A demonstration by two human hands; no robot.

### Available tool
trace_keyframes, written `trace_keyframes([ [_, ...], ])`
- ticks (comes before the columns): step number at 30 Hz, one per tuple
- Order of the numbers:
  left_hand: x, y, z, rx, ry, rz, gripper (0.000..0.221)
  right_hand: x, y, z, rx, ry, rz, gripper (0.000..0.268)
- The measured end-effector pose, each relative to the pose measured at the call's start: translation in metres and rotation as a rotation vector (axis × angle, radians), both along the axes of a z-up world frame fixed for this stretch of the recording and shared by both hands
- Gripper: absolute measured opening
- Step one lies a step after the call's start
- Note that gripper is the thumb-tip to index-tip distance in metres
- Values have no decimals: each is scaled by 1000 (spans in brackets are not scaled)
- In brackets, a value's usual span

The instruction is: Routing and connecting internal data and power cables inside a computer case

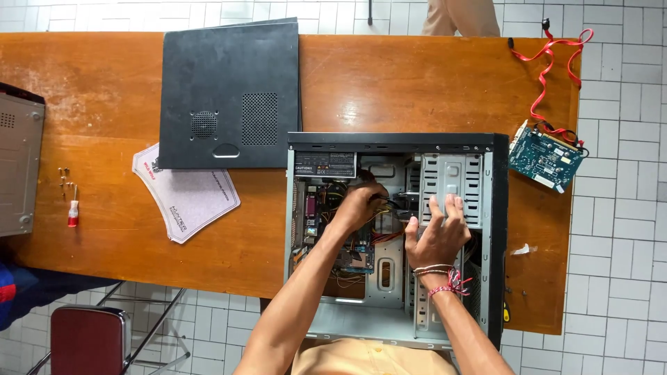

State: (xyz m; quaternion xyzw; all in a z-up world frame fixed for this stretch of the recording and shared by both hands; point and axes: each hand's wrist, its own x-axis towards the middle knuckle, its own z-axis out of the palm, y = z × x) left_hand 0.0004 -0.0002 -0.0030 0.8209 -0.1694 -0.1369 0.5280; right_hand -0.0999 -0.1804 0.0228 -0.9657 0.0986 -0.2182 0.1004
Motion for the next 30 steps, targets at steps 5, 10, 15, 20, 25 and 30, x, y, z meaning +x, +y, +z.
trace_keyframes([
  [5,2,-7,-8,48,32,-19,17,1,0,1,-2,4,1,53],
  [10,4,-10,-6,103,30,-30,15,1,2,6,2,8,1,52],
  [15,0,-8,-18,168,-28,-81,16,2,3,8,-5,-10,7,51],
  [20,-3,-8,-23,164,-35,-80,14,1,1,5,-16,-8,9,51],
  [25,-7,-10,-42,212,-44,-80,14,0,4,5,-33,-14,12,51],
  [30,-8,-12,-82,169,-134,-142,10,2,5,1,-77,7,0,53],
])
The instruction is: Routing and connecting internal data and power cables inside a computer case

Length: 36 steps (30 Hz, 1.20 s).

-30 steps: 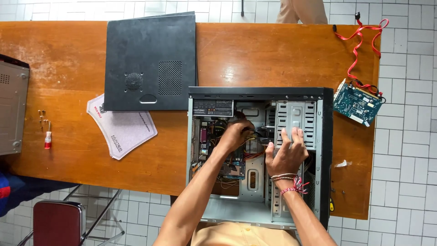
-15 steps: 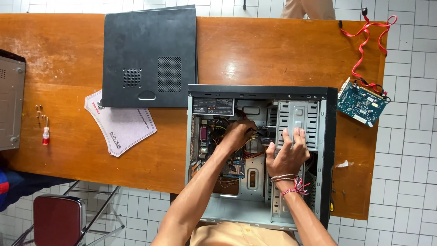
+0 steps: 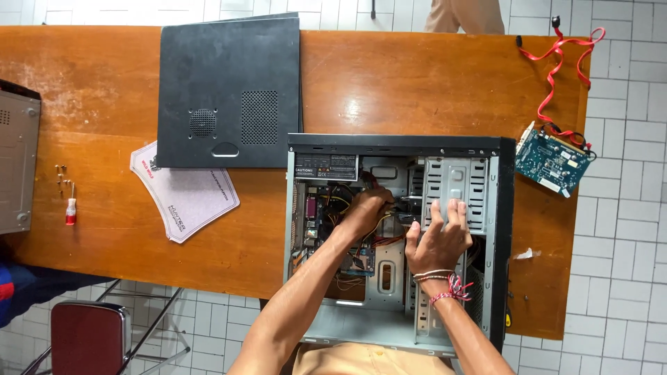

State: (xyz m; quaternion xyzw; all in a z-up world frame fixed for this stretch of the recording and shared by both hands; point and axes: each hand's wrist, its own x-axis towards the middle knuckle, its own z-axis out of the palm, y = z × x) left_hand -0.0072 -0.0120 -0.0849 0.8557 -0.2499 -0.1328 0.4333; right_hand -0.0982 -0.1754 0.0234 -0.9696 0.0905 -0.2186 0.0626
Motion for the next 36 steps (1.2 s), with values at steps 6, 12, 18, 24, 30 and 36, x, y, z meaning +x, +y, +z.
trace_keyframes([
  [6,1,-2,22,107,-33,-30,15,-1,-3,-1,12,-16,16,52],
  [12,-6,1,-31,329,-112,-72,26,0,-4,2,39,-47,26,52],
  [18,-16,32,30,543,-182,-59,30,2,-5,0,41,-57,12,53],
  [24,-48,79,145,740,-421,18,33,1,-6,0,37,-80,24,51],
  [30,-80,99,186,713,-336,152,70,-2,-6,1,65,-108,23,48],
  [36,-91,116,138,546,-495,150,31,-15,-11,-35,237,-142,117,39],
])
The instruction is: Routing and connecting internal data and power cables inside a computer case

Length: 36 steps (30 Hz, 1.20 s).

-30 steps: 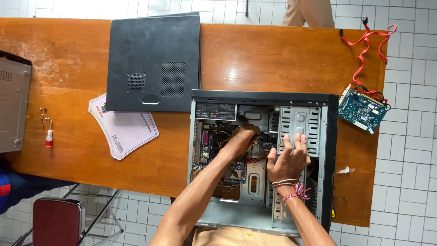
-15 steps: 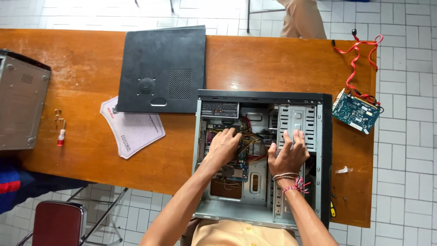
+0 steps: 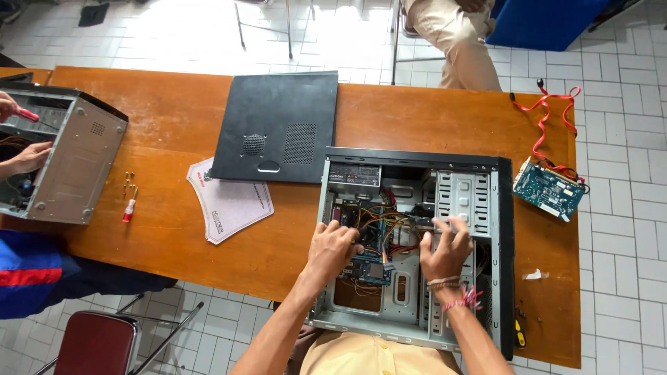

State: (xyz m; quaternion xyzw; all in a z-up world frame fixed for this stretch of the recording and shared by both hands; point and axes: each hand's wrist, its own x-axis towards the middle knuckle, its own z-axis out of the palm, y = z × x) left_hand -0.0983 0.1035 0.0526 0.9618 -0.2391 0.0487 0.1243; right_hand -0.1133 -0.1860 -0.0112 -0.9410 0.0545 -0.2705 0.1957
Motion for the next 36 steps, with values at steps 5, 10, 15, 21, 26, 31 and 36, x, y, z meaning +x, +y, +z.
trace_keyframes([
  [5,-16,-15,97,-319,-77,-105,19,-45,52,58,240,51,275,22],
  [10,-18,-13,126,-536,45,-109,24,-58,51,83,384,254,494,50],
  [15,-18,-6,112,-842,181,10,30,-62,38,114,853,246,314,21],
  [21,-27,-9,103,-1043,378,185,38,-55,30,110,1315,218,197,24],
  [26,-42,-12,105,-672,501,79,35,-54,32,113,1324,243,184,25],
  [31,-67,-26,91,-368,485,-25,46,-55,32,112,1308,228,167,31],
  [36,-88,-51,85,-469,454,-110,67,-55,36,124,1272,225,146,30],
])
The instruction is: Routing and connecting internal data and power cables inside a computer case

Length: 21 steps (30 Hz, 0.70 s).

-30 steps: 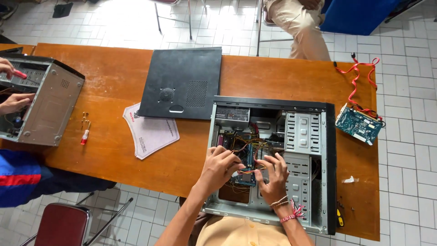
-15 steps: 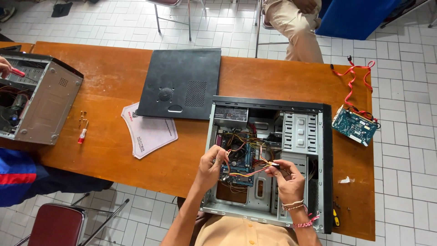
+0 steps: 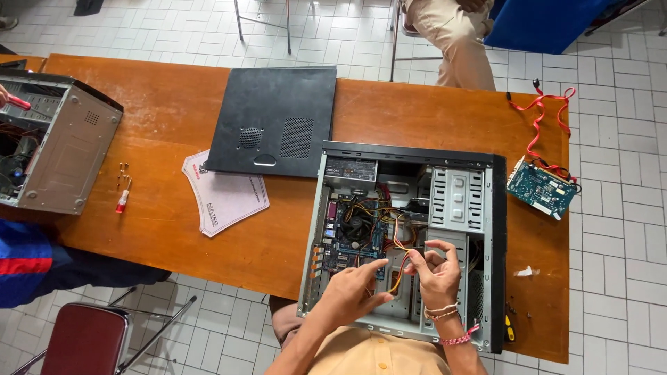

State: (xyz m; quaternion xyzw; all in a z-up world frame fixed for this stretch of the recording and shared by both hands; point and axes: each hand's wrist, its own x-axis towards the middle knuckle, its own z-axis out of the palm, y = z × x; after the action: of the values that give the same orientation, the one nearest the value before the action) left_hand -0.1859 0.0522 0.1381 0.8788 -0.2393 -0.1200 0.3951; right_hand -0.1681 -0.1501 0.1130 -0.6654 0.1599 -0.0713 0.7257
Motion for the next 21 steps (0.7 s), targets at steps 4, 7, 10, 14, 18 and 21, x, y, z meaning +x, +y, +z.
trace_keyframes([
  [4,1,-19,5,-103,-144,69,74,-3,6,13,-8,45,22,29],
  [7,10,-28,-7,-49,-281,132,70,-4,9,25,-93,90,29,26],
  [10,24,-34,-4,-9,-271,39,63,-4,10,36,-137,104,66,20],
  [14,40,-42,-8,-146,-289,15,33,-2,8,48,-295,107,130,21],
  [18,47,-47,-15,-212,-333,14,28,1,4,56,-329,74,148,23],
  [21,54,-46,-18,-282,-326,9,27,3,3,53,-248,24,131,22],
])
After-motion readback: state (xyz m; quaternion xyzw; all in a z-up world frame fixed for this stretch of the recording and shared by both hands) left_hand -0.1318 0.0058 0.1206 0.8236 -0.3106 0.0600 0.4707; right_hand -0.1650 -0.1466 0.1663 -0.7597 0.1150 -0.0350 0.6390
